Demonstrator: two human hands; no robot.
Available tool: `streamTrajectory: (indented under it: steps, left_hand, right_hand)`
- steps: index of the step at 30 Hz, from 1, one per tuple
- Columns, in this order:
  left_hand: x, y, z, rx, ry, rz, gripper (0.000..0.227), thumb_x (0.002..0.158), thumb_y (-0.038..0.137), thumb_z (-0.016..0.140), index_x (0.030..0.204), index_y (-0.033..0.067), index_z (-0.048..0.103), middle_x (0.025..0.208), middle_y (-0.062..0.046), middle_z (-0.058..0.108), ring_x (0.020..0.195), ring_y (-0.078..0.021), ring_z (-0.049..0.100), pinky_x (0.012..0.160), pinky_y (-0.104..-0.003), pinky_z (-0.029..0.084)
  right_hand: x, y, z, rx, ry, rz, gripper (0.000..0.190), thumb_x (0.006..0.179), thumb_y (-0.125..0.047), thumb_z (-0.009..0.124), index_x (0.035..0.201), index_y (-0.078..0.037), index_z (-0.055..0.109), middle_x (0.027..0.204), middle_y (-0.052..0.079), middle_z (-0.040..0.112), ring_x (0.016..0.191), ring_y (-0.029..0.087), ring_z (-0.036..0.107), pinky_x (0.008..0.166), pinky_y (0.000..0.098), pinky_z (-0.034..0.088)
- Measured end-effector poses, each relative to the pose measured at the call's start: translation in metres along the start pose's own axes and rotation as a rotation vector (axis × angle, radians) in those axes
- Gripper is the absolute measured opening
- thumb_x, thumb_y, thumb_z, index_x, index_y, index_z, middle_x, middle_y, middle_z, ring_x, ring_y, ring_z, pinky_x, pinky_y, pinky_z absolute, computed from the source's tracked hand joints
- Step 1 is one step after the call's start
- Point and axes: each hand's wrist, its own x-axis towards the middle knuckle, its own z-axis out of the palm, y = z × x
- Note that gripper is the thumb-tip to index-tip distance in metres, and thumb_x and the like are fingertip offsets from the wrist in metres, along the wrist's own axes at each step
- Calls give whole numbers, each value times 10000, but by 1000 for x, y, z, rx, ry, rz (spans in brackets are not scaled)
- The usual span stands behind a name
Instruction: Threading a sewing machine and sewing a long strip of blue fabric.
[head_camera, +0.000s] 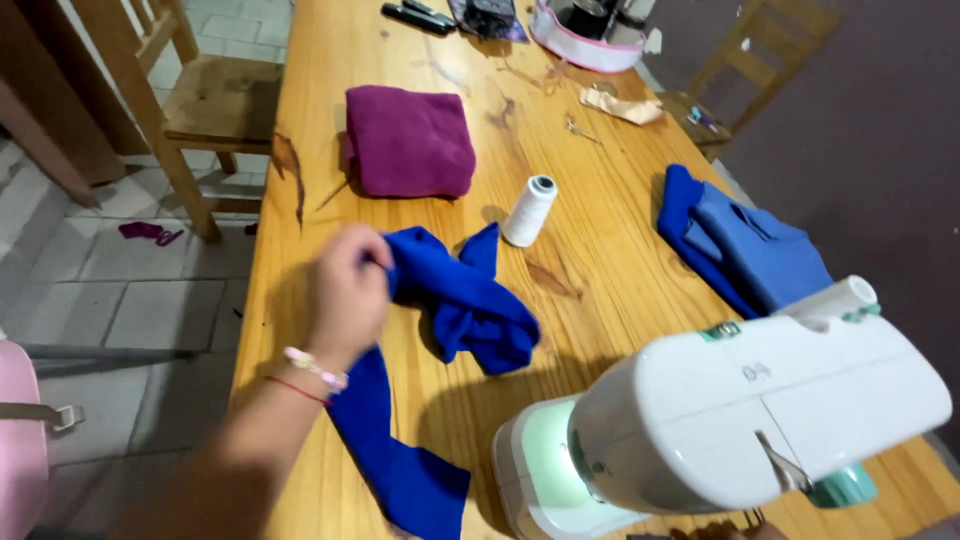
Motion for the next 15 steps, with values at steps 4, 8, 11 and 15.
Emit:
streamTrajectory:
  steps: [4,8,11,15]
  left_hand:
    - [3,52,-45,-79,161,183,259,962,-126,465,1092,40,615,1098,-128,621,1074,-311,640,1050,-423,519]
    - [-34,65,-55,58,-208,83,418,1072,59,564,1463,78,712,1405,-97,787,1220,-290,808,1108,-410,610]
    - [-64,45,-41,579,-545,119,678,986,523,814,1633,339,730,1166,79,890,1243,-225,795,1122,-463,544]
    - [-133,-28,-38,1047,-658,-126,1114,735,882,836,1758,632,469,1956,24,411,1823,-345,385,1395,-584,425]
  right_hand:
    - [-183,-75,71,250,377,355,174,1020,-121,591,986,-123,421,920,8,424,822,183,428,744,384,296]
    - [-227,-46,110,416,712,658,459,892,52,638,553,-69,352,542,-7,255,549,79,239,538,342,158]
    - [-276,17,145,508,508,742,433,1002,-187,734,586,-85,800,571,61,756,564,149,680,603,331,529]
    - [-293,46,157,696,563,278,405,1085,-215,731,695,-115,770,680,20,758,603,137,696,613,319,557]
